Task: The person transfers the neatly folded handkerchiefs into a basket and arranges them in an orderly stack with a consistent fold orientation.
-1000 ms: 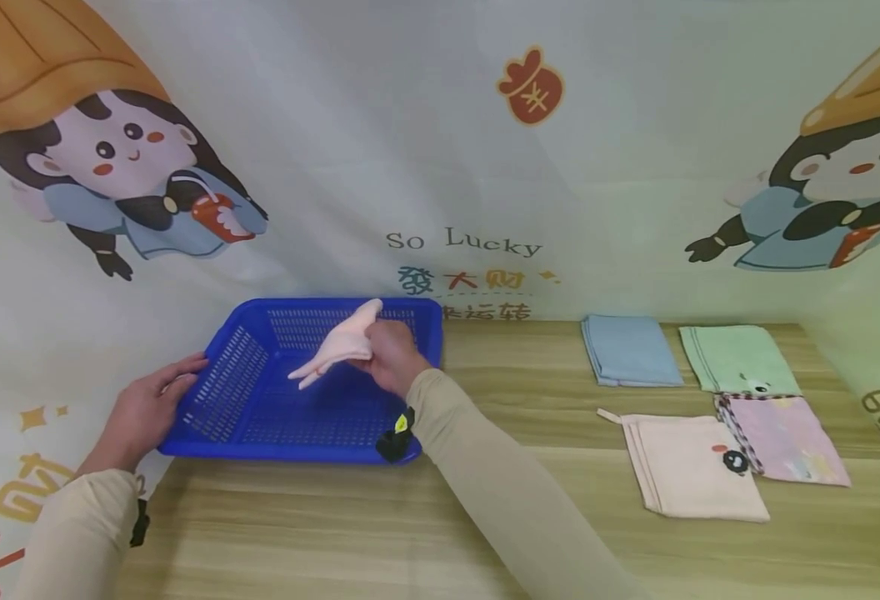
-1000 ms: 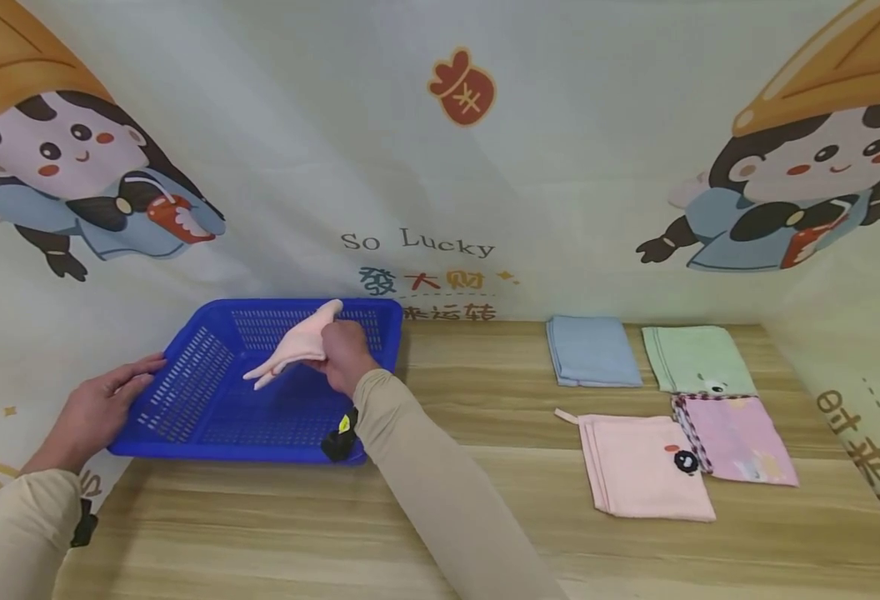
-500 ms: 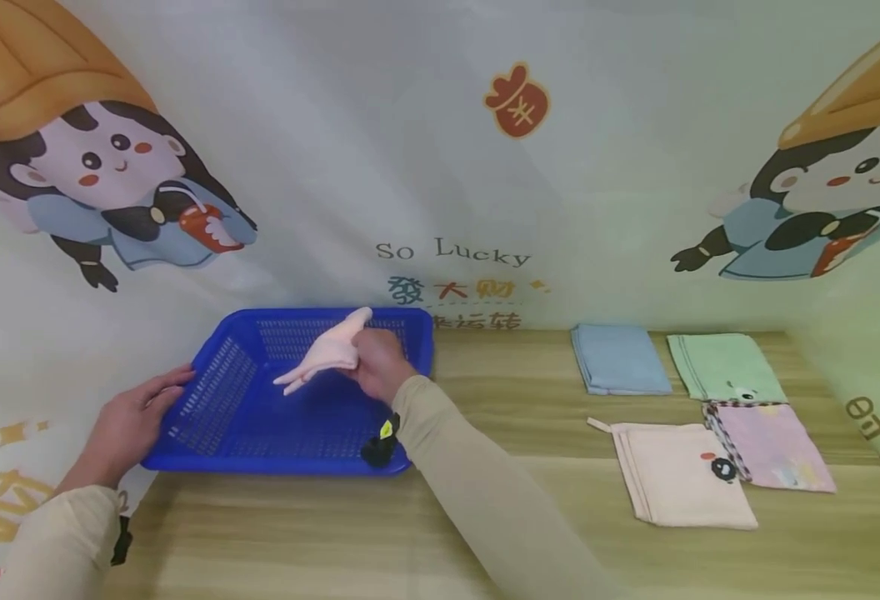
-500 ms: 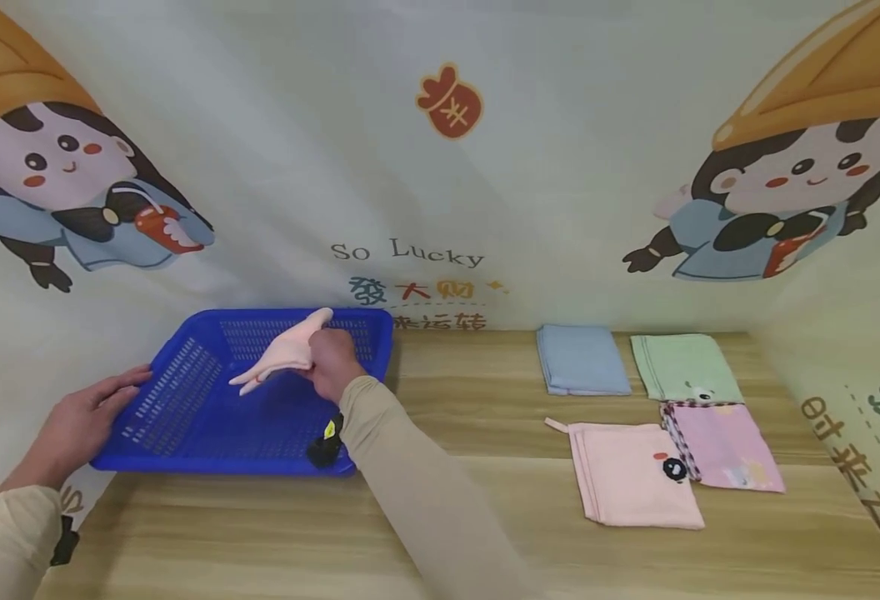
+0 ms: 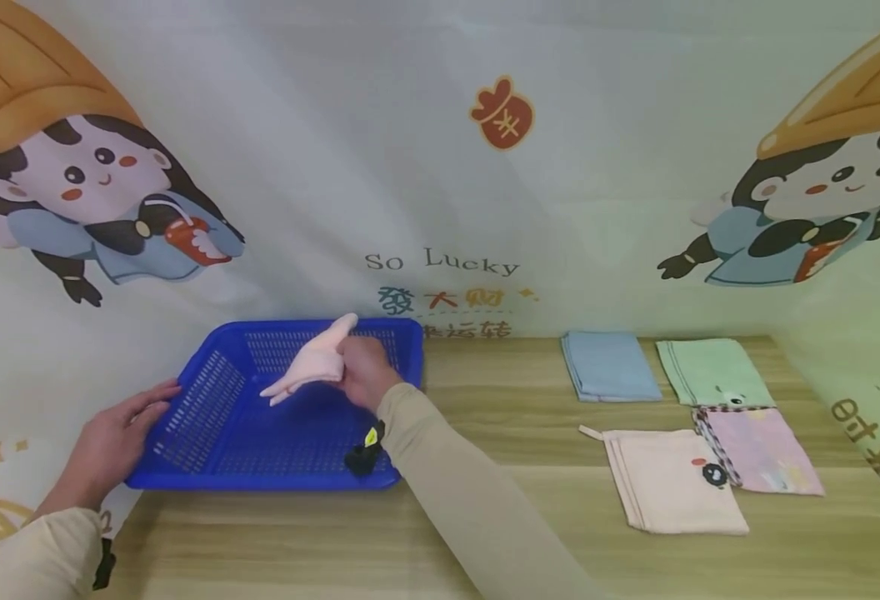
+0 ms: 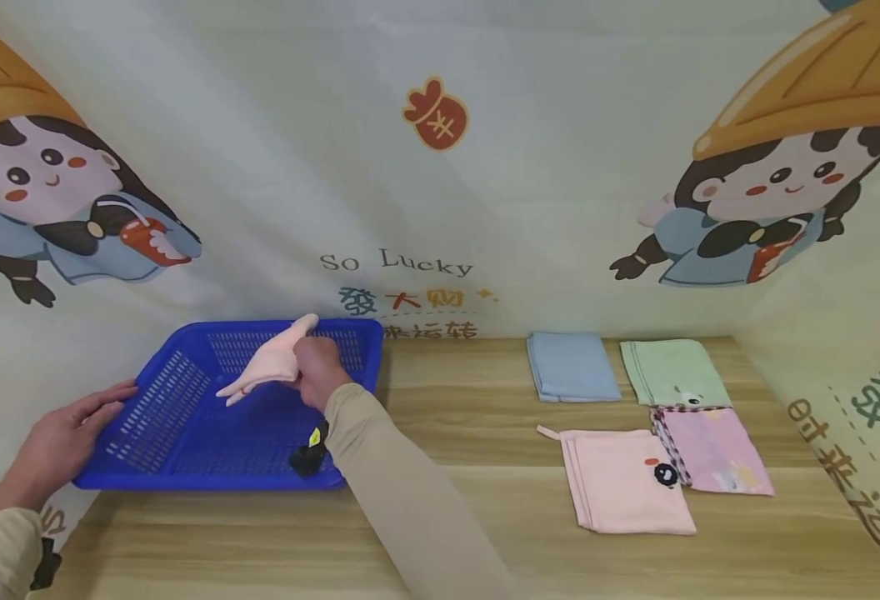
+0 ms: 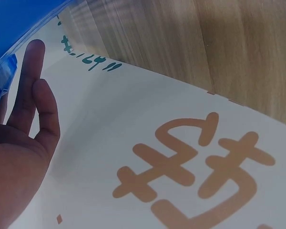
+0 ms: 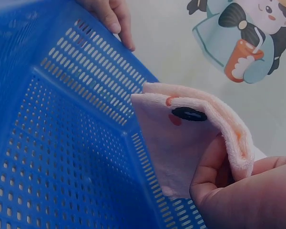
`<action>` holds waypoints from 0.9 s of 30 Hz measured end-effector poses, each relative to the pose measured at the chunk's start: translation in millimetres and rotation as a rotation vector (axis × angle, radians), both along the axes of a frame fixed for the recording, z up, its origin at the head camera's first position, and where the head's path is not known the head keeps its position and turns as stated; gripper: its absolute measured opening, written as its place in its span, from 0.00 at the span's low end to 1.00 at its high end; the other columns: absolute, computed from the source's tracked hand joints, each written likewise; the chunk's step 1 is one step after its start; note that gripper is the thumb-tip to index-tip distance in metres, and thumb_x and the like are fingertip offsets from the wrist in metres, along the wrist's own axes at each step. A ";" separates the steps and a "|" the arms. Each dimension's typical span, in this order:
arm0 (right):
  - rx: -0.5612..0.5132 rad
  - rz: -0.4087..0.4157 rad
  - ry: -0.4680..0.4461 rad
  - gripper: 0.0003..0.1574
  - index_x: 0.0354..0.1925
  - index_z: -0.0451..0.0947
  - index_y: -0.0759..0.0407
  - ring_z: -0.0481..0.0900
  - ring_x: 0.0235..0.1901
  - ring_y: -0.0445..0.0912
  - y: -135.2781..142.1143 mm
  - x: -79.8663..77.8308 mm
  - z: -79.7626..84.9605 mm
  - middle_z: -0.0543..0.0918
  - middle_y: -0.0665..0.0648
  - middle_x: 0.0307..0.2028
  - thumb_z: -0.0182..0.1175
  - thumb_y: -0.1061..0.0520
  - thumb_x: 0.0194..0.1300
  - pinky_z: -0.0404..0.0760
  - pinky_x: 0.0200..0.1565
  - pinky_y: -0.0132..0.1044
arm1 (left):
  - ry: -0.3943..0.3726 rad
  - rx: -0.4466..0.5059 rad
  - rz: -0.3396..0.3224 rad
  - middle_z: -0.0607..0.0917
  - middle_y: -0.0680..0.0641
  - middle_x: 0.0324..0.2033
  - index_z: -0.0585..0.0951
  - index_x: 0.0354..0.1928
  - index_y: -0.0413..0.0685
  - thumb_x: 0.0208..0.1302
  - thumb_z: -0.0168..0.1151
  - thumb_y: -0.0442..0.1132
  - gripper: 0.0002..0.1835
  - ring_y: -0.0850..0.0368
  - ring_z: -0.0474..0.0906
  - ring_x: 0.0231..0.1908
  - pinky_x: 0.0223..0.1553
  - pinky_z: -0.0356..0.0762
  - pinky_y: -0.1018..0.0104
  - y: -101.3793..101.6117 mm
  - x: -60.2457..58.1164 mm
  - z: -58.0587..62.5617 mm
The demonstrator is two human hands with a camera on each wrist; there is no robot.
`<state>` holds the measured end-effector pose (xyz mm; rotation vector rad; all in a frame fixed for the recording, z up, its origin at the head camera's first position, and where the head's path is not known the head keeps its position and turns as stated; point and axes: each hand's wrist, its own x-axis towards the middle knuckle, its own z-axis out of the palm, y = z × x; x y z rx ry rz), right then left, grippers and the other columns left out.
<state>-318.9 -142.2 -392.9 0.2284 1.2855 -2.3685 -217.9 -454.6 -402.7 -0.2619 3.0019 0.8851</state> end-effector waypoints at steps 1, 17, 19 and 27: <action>0.001 0.002 -0.001 0.33 0.71 0.62 0.73 0.80 0.44 0.51 0.7 -0.2 -1.1 0.81 0.66 0.54 0.40 0.71 0.69 0.80 0.43 0.41 | -0.007 0.003 0.004 0.60 0.30 0.75 0.63 0.78 0.51 0.82 0.34 0.59 0.32 0.17 0.53 0.72 0.63 0.57 0.19 0.5 0.1 -0.6; 0.065 0.012 0.021 0.34 0.70 0.62 0.75 0.81 0.49 0.55 -2.8 0.0 -5.0 0.81 0.68 0.55 0.43 0.72 0.65 0.81 0.63 0.55 | 0.007 0.008 0.020 0.58 0.33 0.77 0.62 0.78 0.51 0.82 0.32 0.59 0.32 0.19 0.50 0.74 0.65 0.55 0.19 0.4 -1.1 -2.0; 0.070 0.006 0.019 0.35 0.70 0.63 0.75 0.81 0.48 0.54 -3.3 -0.3 -6.4 0.81 0.68 0.54 0.42 0.72 0.64 0.81 0.63 0.55 | 0.003 0.020 0.027 0.58 0.34 0.77 0.61 0.78 0.51 0.82 0.32 0.59 0.32 0.20 0.50 0.75 0.65 0.54 0.19 0.8 -0.8 -2.6; 0.096 0.022 0.024 0.34 0.66 0.66 0.74 0.78 0.38 0.50 -2.2 -2.2 -10.2 0.78 0.58 0.37 0.43 0.75 0.59 0.84 0.56 0.51 | 0.017 0.028 0.020 0.57 0.34 0.77 0.62 0.78 0.50 0.82 0.32 0.58 0.32 0.20 0.49 0.75 0.66 0.54 0.19 2.7 0.0 -3.7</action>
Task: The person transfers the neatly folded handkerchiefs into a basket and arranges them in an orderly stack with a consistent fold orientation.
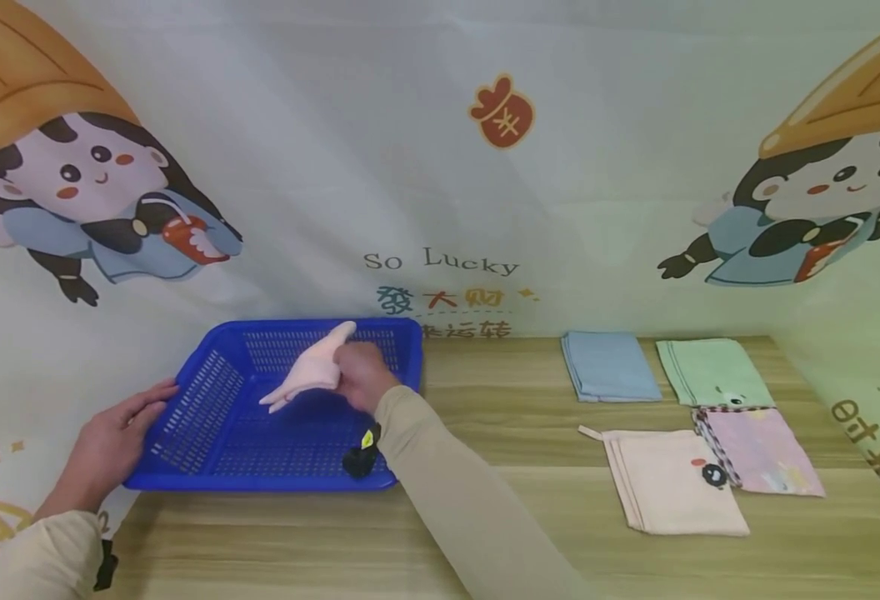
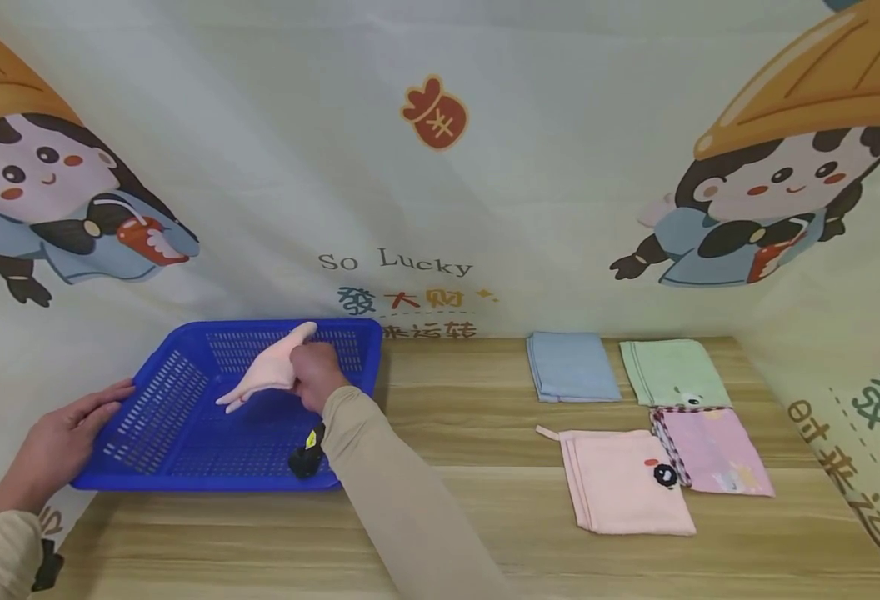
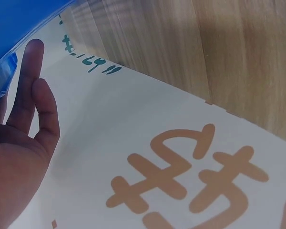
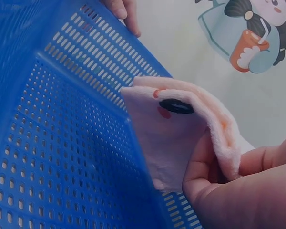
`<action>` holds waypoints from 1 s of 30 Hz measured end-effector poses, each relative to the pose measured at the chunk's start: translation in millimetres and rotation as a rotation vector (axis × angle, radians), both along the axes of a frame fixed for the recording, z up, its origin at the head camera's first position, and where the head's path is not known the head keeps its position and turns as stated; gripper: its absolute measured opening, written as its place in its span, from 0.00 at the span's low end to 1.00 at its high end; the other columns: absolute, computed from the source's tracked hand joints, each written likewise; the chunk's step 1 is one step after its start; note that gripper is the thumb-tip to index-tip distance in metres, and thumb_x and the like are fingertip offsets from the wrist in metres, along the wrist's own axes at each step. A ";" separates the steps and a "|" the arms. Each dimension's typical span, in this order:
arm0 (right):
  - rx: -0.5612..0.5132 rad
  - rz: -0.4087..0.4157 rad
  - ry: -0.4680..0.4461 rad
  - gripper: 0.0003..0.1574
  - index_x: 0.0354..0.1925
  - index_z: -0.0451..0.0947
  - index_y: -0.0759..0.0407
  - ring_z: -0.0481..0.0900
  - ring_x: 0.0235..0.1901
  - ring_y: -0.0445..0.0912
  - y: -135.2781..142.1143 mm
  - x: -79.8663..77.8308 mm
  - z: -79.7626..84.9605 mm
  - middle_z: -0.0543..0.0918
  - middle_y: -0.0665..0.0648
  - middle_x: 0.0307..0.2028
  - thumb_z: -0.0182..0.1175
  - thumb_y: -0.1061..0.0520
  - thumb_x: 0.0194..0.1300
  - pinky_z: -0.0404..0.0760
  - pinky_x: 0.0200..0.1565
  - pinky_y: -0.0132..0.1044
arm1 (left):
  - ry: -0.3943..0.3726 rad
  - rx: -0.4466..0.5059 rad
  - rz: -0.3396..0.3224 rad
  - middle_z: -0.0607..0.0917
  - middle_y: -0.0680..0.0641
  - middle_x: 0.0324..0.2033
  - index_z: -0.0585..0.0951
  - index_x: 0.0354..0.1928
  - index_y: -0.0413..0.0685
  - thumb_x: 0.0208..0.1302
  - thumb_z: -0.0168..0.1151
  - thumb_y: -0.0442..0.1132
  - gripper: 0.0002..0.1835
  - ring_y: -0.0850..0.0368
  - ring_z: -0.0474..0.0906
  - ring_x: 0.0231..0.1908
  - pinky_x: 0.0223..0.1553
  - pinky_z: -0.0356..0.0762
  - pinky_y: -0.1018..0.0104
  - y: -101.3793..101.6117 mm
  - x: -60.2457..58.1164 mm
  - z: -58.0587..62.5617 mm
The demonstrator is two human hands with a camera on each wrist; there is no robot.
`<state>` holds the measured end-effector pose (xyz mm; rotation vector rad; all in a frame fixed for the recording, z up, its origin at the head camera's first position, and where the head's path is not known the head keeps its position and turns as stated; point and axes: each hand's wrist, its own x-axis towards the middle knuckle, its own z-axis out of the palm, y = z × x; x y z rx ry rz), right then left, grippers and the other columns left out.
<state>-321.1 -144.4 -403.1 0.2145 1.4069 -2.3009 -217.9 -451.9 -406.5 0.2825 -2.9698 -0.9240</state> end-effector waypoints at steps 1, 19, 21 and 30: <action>0.006 0.007 0.003 0.34 0.64 0.67 0.74 0.78 0.37 0.49 0.1 0.4 -0.2 0.77 0.57 0.36 0.43 0.76 0.58 0.84 0.54 0.50 | -0.001 -0.001 0.001 0.57 0.34 0.77 0.62 0.78 0.50 0.82 0.32 0.58 0.32 0.20 0.50 0.75 0.66 0.54 0.19 -0.3 0.0 0.0; 0.188 0.037 0.005 0.45 0.73 0.54 0.73 0.85 0.44 0.58 5.9 7.4 -3.4 0.79 0.66 0.47 0.44 0.76 0.56 0.86 0.56 0.56 | -0.031 0.019 0.019 0.56 0.34 0.78 0.60 0.79 0.53 0.81 0.32 0.61 0.33 0.20 0.49 0.75 0.66 0.54 0.19 -1.1 1.9 -0.5; 0.214 0.053 0.009 0.43 0.72 0.56 0.74 0.85 0.46 0.60 7.2 7.6 -4.2 0.79 0.66 0.47 0.44 0.76 0.56 0.86 0.56 0.58 | -0.033 0.017 0.016 0.56 0.34 0.78 0.60 0.79 0.53 0.81 0.32 0.61 0.33 0.20 0.48 0.75 0.66 0.54 0.19 -2.0 1.3 -0.9; 0.287 0.175 0.001 0.38 0.65 0.64 0.73 0.84 0.54 0.65 11.0 9.3 -5.0 0.83 0.71 0.50 0.39 0.77 0.54 0.82 0.58 0.64 | -0.010 0.017 0.000 0.57 0.34 0.77 0.61 0.78 0.52 0.82 0.33 0.60 0.33 0.20 0.49 0.75 0.65 0.54 0.19 -1.6 1.9 -0.5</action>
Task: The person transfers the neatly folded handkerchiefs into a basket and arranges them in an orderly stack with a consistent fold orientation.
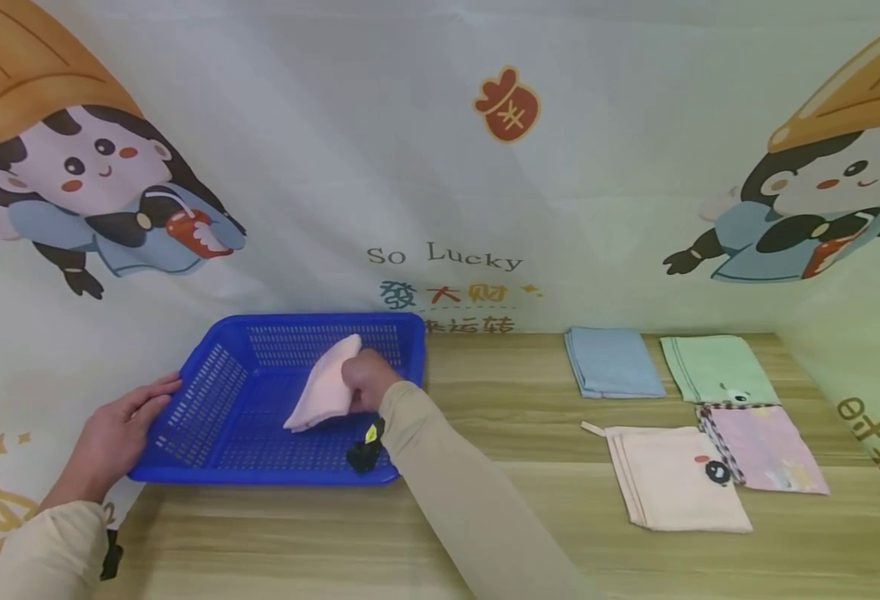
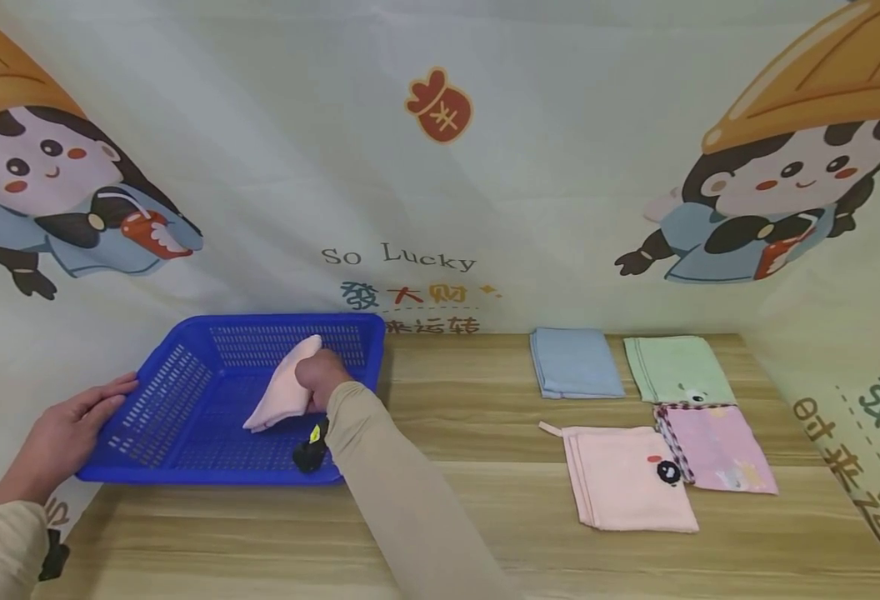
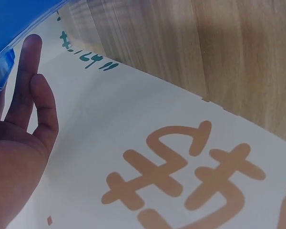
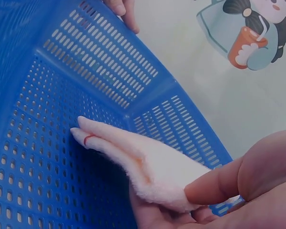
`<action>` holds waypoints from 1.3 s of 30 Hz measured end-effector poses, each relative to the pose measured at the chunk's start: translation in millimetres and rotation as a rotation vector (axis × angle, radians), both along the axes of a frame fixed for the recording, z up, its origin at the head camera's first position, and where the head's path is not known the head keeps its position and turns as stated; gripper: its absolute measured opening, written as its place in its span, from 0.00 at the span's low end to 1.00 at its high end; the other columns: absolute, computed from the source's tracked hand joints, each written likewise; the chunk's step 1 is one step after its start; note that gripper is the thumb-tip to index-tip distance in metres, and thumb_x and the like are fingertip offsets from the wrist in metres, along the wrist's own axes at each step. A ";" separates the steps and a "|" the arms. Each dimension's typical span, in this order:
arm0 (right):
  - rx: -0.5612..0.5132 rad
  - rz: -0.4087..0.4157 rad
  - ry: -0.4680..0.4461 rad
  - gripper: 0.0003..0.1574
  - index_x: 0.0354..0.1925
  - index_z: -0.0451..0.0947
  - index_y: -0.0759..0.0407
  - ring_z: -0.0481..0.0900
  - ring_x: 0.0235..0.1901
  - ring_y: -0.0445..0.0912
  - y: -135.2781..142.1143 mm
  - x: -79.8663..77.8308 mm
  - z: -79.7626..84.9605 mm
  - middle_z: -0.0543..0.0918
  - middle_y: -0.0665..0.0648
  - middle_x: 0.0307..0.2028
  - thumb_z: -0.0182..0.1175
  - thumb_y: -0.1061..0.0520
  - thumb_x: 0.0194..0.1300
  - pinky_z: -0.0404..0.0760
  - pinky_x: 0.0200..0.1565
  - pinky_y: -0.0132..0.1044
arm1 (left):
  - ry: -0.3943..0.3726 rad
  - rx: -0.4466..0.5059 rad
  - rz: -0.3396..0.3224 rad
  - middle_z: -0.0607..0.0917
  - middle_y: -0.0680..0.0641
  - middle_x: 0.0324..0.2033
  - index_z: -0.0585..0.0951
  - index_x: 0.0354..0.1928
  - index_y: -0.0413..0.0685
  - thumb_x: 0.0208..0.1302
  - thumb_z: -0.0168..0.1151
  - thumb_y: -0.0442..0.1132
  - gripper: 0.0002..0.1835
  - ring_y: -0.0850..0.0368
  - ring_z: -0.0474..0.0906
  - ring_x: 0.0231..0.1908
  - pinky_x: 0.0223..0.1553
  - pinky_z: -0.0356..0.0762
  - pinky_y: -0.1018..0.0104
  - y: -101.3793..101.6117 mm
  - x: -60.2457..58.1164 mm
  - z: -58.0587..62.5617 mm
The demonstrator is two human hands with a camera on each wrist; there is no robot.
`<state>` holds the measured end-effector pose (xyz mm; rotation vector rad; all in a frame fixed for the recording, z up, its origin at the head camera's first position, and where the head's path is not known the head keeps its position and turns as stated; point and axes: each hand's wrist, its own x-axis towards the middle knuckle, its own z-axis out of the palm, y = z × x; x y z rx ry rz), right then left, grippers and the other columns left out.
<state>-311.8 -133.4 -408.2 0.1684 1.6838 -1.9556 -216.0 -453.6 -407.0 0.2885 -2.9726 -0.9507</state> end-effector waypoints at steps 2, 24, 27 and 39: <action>0.014 0.002 -0.001 0.37 0.64 0.65 0.72 0.84 0.54 0.64 0.8 0.9 0.7 0.83 0.72 0.50 0.39 0.77 0.54 0.82 0.58 0.64 | 0.006 0.004 -0.002 0.58 0.34 0.77 0.61 0.78 0.51 0.82 0.33 0.60 0.33 0.20 0.50 0.75 0.66 0.54 0.19 0.7 -0.1 0.1; 0.175 0.004 0.087 0.38 0.70 0.62 0.74 0.78 0.46 0.54 9.4 5.9 5.6 0.76 0.67 0.55 0.45 0.70 0.60 0.83 0.60 0.53 | 0.001 0.018 0.001 0.56 0.36 0.78 0.60 0.79 0.52 0.81 0.33 0.61 0.33 0.20 0.48 0.75 0.66 0.53 0.18 0.0 -0.8 -1.9; 0.105 0.025 0.055 0.35 0.66 0.65 0.74 0.79 0.44 0.54 11.2 8.7 7.6 0.78 0.65 0.49 0.45 0.70 0.59 0.83 0.60 0.55 | -0.002 0.018 0.003 0.56 0.36 0.78 0.60 0.79 0.52 0.81 0.32 0.61 0.33 0.20 0.48 0.75 0.66 0.53 0.18 0.1 -1.3 -1.6; 0.090 0.046 0.070 0.31 0.67 0.64 0.73 0.81 0.51 0.58 14.6 14.1 15.7 0.77 0.71 0.61 0.48 0.65 0.68 0.82 0.61 0.54 | -0.009 0.008 0.003 0.57 0.34 0.78 0.61 0.78 0.50 0.82 0.32 0.60 0.34 0.20 0.49 0.75 0.65 0.54 0.19 0.8 -1.6 -0.2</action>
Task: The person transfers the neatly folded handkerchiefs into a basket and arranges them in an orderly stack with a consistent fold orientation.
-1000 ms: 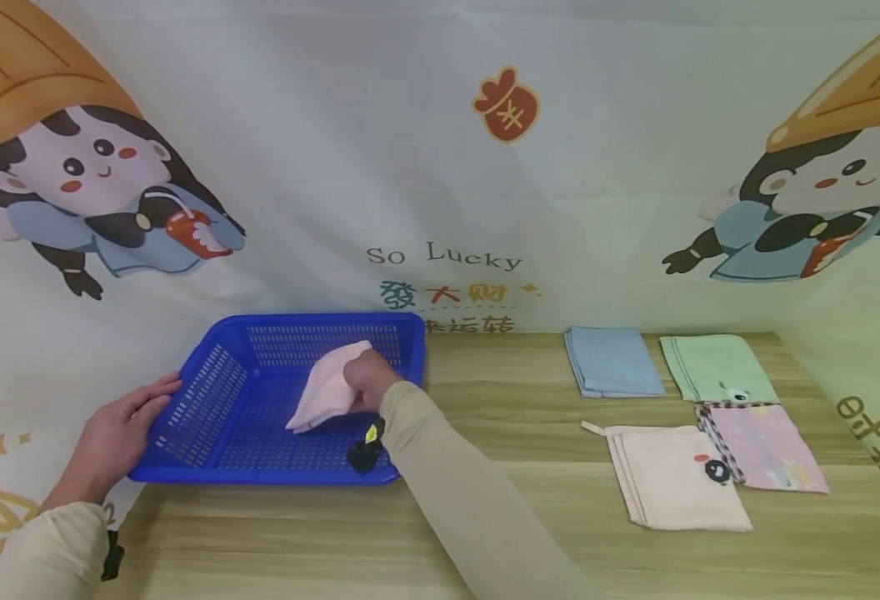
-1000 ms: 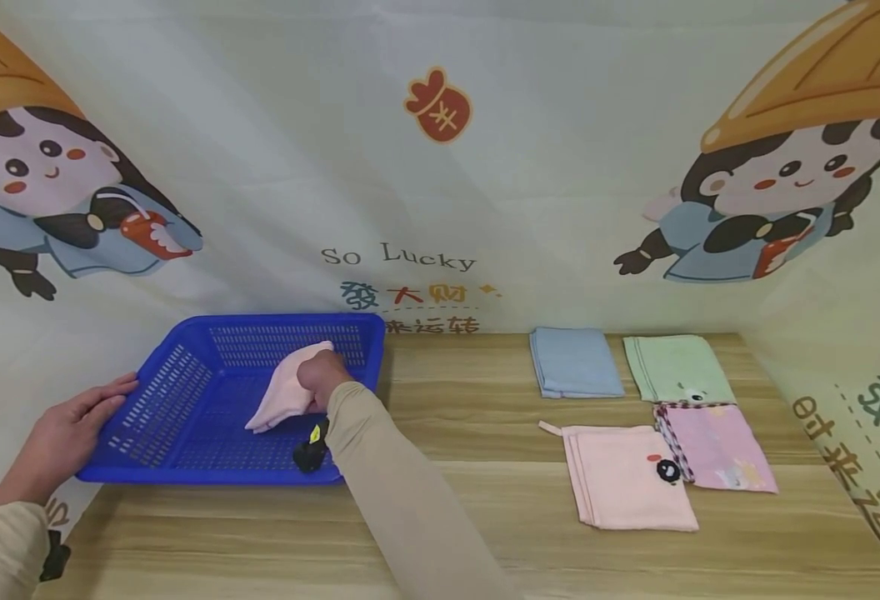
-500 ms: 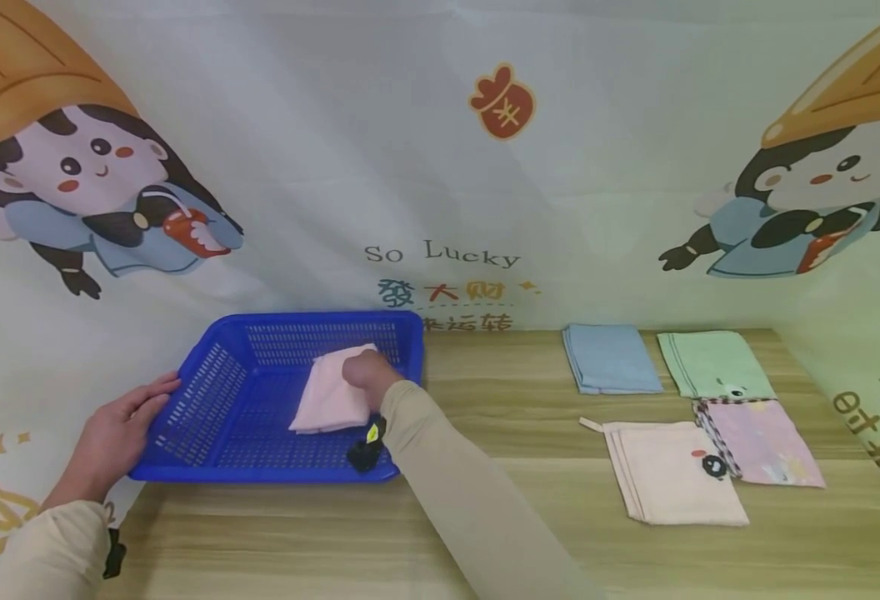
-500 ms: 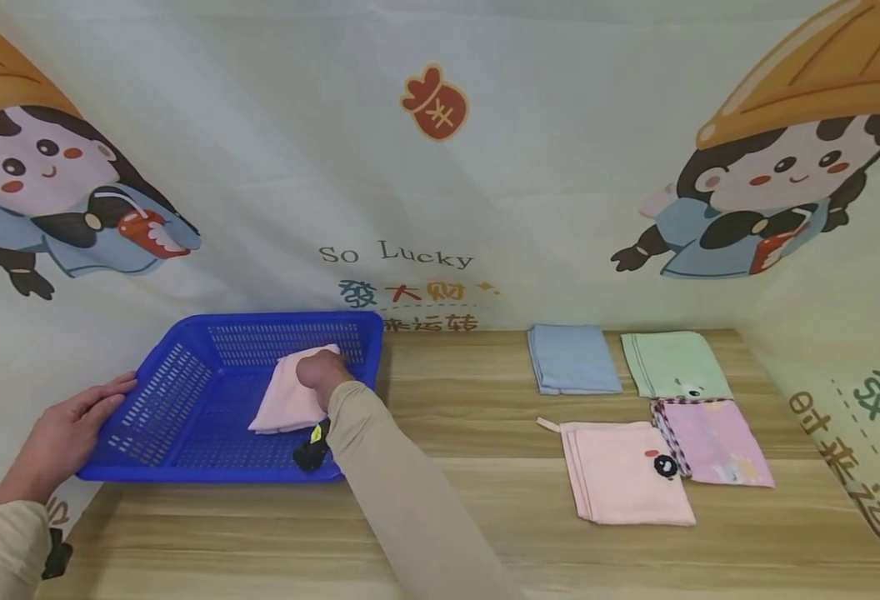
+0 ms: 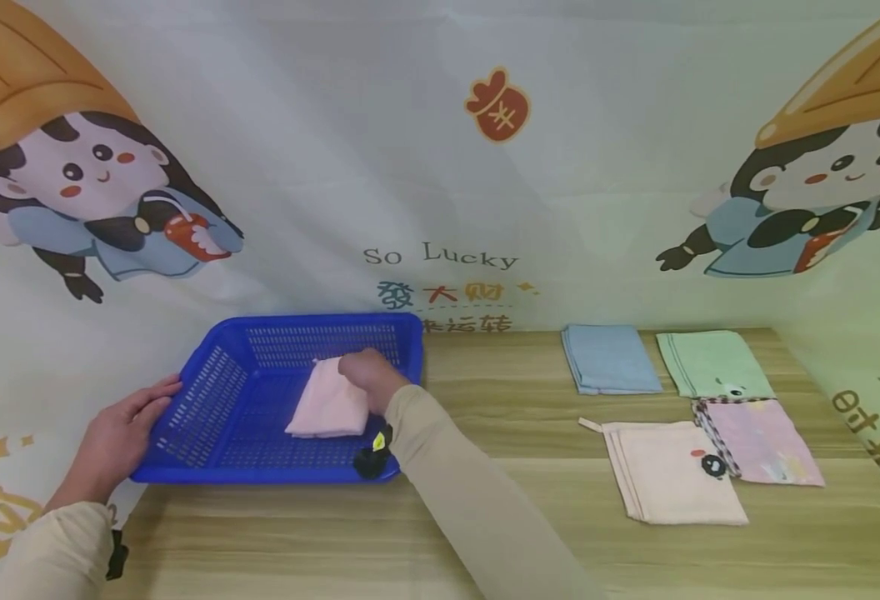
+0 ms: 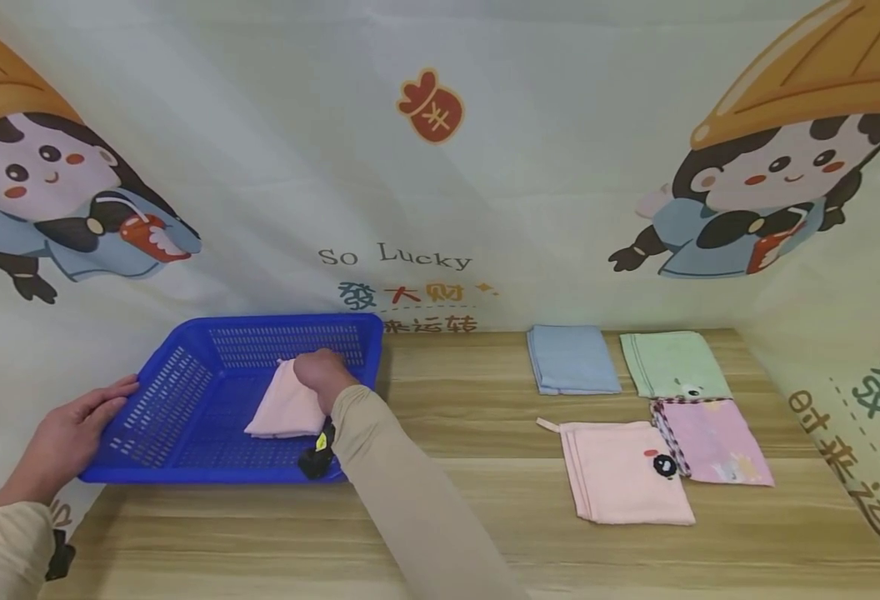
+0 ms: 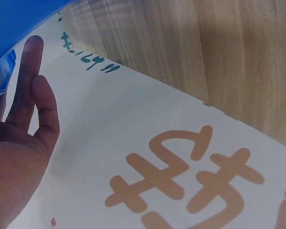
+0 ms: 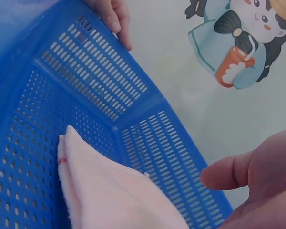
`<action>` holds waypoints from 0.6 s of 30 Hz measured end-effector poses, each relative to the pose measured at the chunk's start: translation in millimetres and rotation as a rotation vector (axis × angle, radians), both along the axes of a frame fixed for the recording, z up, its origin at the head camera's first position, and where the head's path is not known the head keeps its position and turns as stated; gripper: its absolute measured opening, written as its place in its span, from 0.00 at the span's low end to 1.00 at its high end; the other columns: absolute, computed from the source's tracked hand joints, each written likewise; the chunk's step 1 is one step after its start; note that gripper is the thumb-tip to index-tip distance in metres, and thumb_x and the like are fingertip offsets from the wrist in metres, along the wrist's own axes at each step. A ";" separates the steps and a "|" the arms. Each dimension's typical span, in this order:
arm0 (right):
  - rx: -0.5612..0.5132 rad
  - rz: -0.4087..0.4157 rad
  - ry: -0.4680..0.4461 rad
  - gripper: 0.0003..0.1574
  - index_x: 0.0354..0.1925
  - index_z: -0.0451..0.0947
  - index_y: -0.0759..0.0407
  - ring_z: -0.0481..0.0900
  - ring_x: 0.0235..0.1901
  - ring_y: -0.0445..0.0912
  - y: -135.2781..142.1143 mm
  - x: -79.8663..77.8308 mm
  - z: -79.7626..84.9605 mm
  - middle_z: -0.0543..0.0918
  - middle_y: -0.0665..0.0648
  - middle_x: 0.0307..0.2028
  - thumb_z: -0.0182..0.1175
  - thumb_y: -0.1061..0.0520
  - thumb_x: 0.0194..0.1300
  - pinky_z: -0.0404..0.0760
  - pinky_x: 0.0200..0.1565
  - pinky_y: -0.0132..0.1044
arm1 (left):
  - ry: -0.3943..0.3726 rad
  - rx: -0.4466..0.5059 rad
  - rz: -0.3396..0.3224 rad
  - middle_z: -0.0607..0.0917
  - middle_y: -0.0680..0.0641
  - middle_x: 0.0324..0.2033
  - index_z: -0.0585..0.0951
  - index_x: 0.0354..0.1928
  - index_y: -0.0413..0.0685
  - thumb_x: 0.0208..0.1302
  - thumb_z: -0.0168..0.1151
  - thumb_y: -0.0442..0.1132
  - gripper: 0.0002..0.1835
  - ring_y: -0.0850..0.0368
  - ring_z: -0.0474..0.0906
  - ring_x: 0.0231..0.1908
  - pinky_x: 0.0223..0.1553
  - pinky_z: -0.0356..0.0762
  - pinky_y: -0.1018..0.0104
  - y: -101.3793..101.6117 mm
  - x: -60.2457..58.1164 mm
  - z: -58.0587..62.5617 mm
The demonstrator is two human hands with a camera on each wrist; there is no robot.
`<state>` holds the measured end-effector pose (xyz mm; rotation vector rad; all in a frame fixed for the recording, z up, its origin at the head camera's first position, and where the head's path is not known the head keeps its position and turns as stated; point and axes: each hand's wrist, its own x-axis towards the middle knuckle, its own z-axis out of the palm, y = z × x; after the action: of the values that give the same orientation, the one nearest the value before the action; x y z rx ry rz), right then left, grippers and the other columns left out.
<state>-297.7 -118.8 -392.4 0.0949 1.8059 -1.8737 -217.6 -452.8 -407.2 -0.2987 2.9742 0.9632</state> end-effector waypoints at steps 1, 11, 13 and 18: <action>0.017 -0.005 0.011 0.31 0.68 0.63 0.73 0.81 0.54 0.60 0.0 0.4 1.3 0.76 0.71 0.61 0.49 0.64 0.69 0.82 0.61 0.54 | -0.002 0.002 0.001 0.57 0.34 0.78 0.61 0.78 0.50 0.82 0.32 0.60 0.34 0.20 0.49 0.75 0.65 0.54 0.19 -0.1 0.1 0.2; 0.046 0.015 0.051 0.35 0.69 0.63 0.72 0.79 0.57 0.61 5.6 4.6 12.6 0.76 0.69 0.62 0.54 0.57 0.69 0.79 0.64 0.56 | -0.023 0.013 0.007 0.55 0.35 0.79 0.58 0.79 0.53 0.81 0.32 0.63 0.35 0.20 0.47 0.75 0.66 0.53 0.18 -1.6 0.8 2.8; 0.054 0.015 0.054 0.36 0.70 0.63 0.71 0.77 0.61 0.62 7.1 5.3 12.9 0.76 0.68 0.62 0.54 0.56 0.69 0.77 0.66 0.58 | -0.029 0.013 0.005 0.54 0.35 0.79 0.58 0.79 0.53 0.81 0.32 0.63 0.35 0.20 0.47 0.75 0.66 0.53 0.18 -1.3 0.5 3.3; 0.080 0.031 0.052 0.40 0.73 0.61 0.68 0.66 0.73 0.61 10.2 9.3 14.3 0.68 0.63 0.73 0.57 0.54 0.68 0.66 0.73 0.64 | -0.036 -0.018 -0.011 0.56 0.34 0.78 0.59 0.79 0.50 0.82 0.33 0.60 0.34 0.20 0.48 0.75 0.66 0.54 0.19 -0.2 -0.2 6.3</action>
<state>-288.3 -108.6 -378.1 0.0469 1.9060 -1.7982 -217.8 -453.0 -400.9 -0.2966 2.9500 0.9202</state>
